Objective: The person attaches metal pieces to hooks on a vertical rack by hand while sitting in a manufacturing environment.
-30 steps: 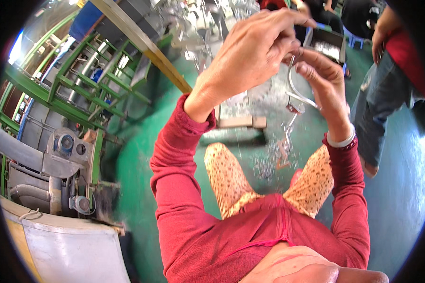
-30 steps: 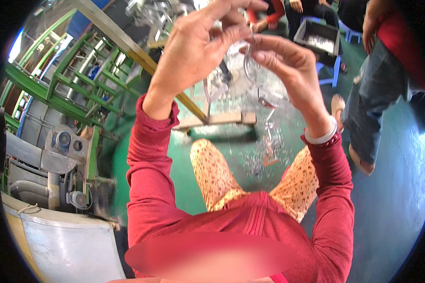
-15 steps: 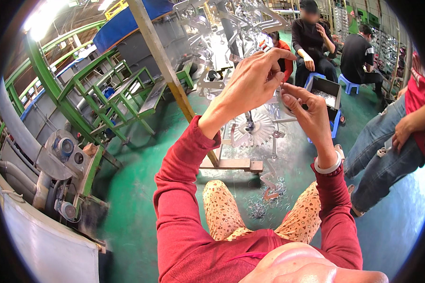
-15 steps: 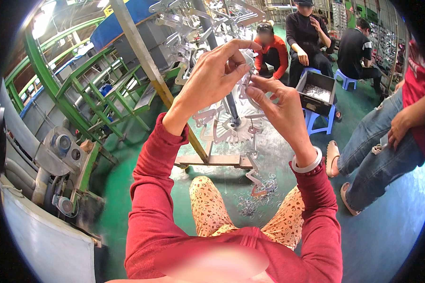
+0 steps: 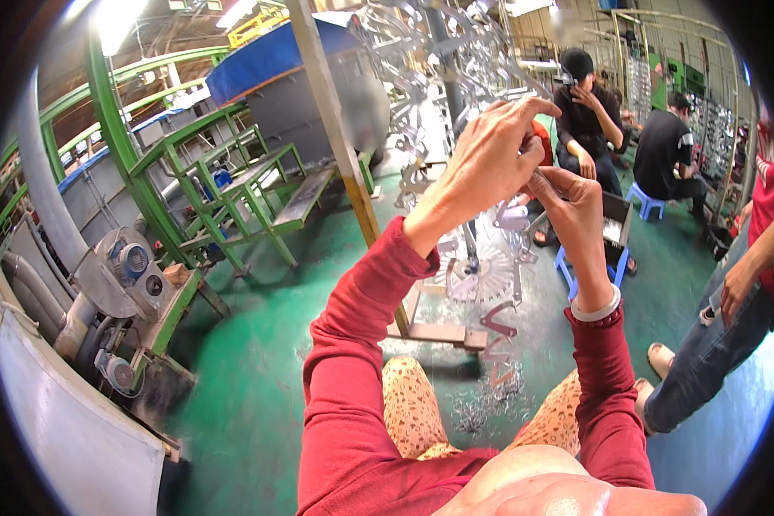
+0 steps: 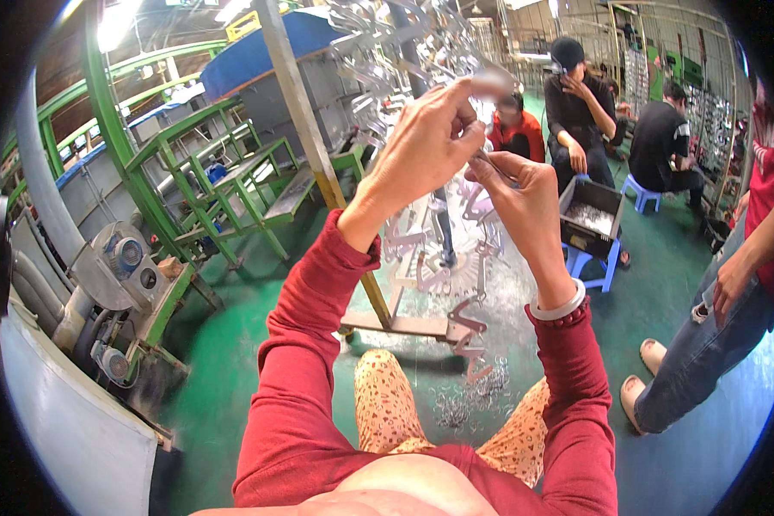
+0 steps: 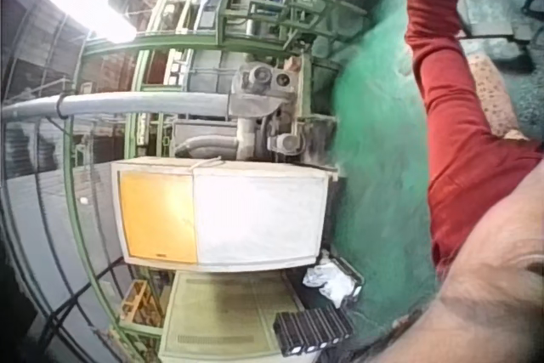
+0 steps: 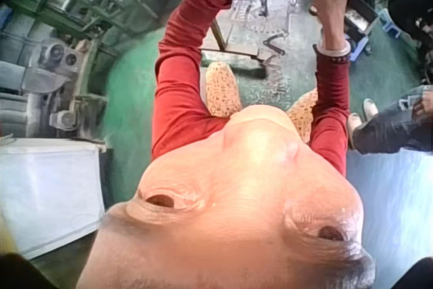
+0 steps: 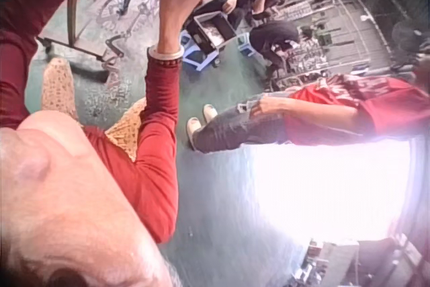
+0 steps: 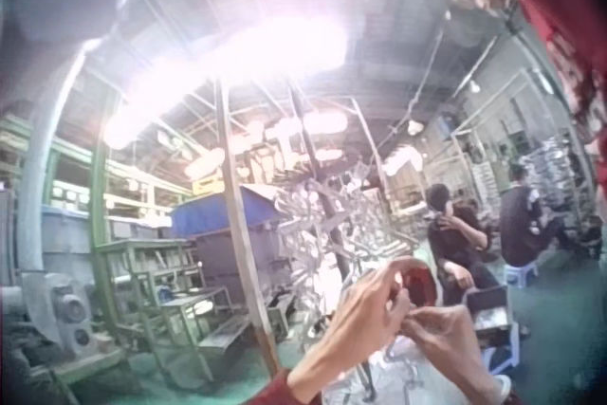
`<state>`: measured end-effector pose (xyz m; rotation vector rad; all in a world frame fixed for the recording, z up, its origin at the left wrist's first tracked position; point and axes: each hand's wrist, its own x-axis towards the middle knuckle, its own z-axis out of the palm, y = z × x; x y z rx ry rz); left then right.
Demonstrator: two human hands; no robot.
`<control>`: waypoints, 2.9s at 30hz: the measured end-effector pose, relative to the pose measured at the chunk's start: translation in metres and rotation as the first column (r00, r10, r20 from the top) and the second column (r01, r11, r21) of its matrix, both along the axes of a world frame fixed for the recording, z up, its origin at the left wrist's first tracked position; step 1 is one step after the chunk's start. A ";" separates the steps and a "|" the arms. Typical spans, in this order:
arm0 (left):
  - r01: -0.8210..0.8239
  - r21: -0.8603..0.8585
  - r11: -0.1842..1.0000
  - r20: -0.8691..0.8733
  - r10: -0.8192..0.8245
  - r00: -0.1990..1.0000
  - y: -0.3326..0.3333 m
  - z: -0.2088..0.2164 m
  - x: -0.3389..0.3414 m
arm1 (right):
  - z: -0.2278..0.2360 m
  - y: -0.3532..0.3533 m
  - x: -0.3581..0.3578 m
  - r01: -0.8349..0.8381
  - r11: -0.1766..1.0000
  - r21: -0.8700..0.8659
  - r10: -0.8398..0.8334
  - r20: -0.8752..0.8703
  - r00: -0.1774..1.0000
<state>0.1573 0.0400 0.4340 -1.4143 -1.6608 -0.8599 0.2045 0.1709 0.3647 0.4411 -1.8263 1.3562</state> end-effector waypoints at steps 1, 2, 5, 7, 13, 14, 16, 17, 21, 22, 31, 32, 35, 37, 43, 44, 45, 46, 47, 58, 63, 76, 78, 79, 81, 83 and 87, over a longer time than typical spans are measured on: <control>-0.006 0.013 1.000 -0.021 0.006 1.000 -0.001 0.005 -0.001 | 0.008 0.000 0.000 0.018 0.999 0.044 -0.018 -0.015 1.000; -0.001 0.022 1.000 0.001 0.001 1.000 -0.002 0.007 -0.001 | 0.013 0.000 0.000 0.037 0.995 0.088 -0.035 -0.026 0.999; -0.020 0.059 0.998 -0.005 0.020 1.000 -0.005 0.016 -0.003 | 0.026 -0.001 -0.005 0.033 0.995 0.094 -0.029 -0.053 0.998; -0.093 0.118 0.989 -0.010 0.095 0.995 -0.010 0.023 -0.007 | 0.035 0.000 -0.010 0.042 0.997 0.068 -0.039 -0.044 0.998; -0.324 0.303 0.896 0.221 0.264 0.939 -0.057 0.046 -0.014 | 0.071 0.005 -0.021 0.134 0.973 0.185 -0.090 -0.230 0.969; -0.366 0.298 0.882 0.138 0.340 0.930 -0.062 0.053 -0.024 | 0.080 0.005 -0.024 0.139 0.968 0.209 -0.092 -0.217 0.972; -0.433 0.298 0.850 -0.031 0.462 0.886 -0.061 0.068 -0.057 | 0.095 0.004 -0.021 0.111 0.973 0.202 -0.069 -0.204 0.977; -0.475 0.256 0.842 -0.041 0.500 0.865 -0.054 0.073 -0.065 | 0.101 0.007 -0.022 0.075 0.981 0.181 -0.041 -0.185 0.982; -0.619 0.210 0.757 -0.163 0.651 0.741 -0.025 0.085 -0.104 | 0.122 0.010 -0.032 0.093 0.978 0.185 -0.051 -0.223 0.974; -0.647 0.208 0.734 -0.178 0.679 0.713 -0.018 0.086 -0.106 | 0.126 0.012 -0.034 0.079 0.980 0.181 -0.036 -0.230 0.972; -0.633 0.211 0.745 -0.137 0.664 0.735 -0.005 0.093 -0.122 | 0.148 0.004 -0.045 0.121 0.973 0.198 -0.072 -0.239 0.968; -0.637 0.215 0.741 -0.141 0.668 0.730 -0.007 0.093 -0.122 | 0.149 0.004 -0.047 0.134 0.968 0.213 -0.080 -0.241 0.967; -0.640 0.219 0.737 -0.145 0.673 0.725 -0.007 0.093 -0.121 | 0.156 0.004 -0.050 0.192 0.955 0.228 -0.132 -0.255 0.958; -0.635 0.212 0.743 -0.140 0.666 0.732 -0.006 0.094 -0.117 | 0.162 0.007 -0.051 0.177 0.956 0.233 -0.116 -0.252 0.961; -0.601 0.124 0.790 -0.040 0.609 0.792 -0.020 0.102 -0.128 | 0.169 0.011 -0.047 0.189 0.956 0.225 -0.144 -0.204 0.968; -0.565 0.155 0.811 0.009 0.571 0.821 -0.028 0.103 -0.124 | 0.167 0.011 -0.049 0.173 0.961 0.214 -0.131 -0.196 0.972; -0.574 0.189 0.797 -0.013 0.586 0.810 -0.035 0.105 -0.118 | 0.166 0.011 -0.049 0.160 0.966 0.201 -0.121 -0.192 0.974; -0.583 0.222 0.781 -0.034 0.604 0.796 -0.043 0.106 -0.111 | 0.165 0.012 -0.050 0.150 0.967 0.206 -0.111 -0.190 0.975; -0.588 0.255 0.768 -0.055 0.619 0.784 -0.050 0.107 -0.105 | 0.164 0.016 -0.051 0.142 0.967 0.212 -0.099 -0.201 0.975; -0.449 -0.013 0.894 0.007 0.449 0.894 -0.044 0.113 -0.099 | 0.161 -0.004 -0.019 0.085 0.996 0.009 -0.083 -0.165 0.983; -0.621 -0.007 0.784 -0.143 0.614 0.776 -0.021 0.118 -0.109 | 0.156 0.002 -0.009 0.087 0.995 0.047 -0.076 -0.196 0.978; -0.685 -0.062 0.726 -0.293 0.643 0.708 -0.019 0.118 -0.095 | 0.133 0.021 0.005 0.155 0.981 0.118 -0.118 -0.274 0.954; -0.727 -0.116 0.677 -0.252 0.688 0.681 -0.017 0.120 -0.092 | 0.130 0.010 0.021 0.154 0.985 0.074 -0.130 -0.260 0.957; -0.746 -0.144 0.650 -0.233 0.710 0.664 -0.017 0.122 -0.091 | 0.128 0.013 0.019 0.152 0.985 0.085 -0.125 -0.268 0.955; -0.748 -0.093 0.658 -0.254 0.711 0.656 -0.016 0.123 -0.093 | 0.128 0.018 0.016 0.158 0.979 0.127 -0.114 -0.302 0.946; -0.746 -0.097 0.659 -0.274 0.703 0.656 -0.015 0.125 -0.089 | 0.128 0.014 0.022 0.129 0.988 0.079 -0.108 -0.226 0.968; -0.716 -0.109 0.689 -0.275 0.671 0.688 -0.019 0.125 -0.096 | 0.127 0.015 0.036 0.114 0.989 0.089 -0.096 -0.184 0.978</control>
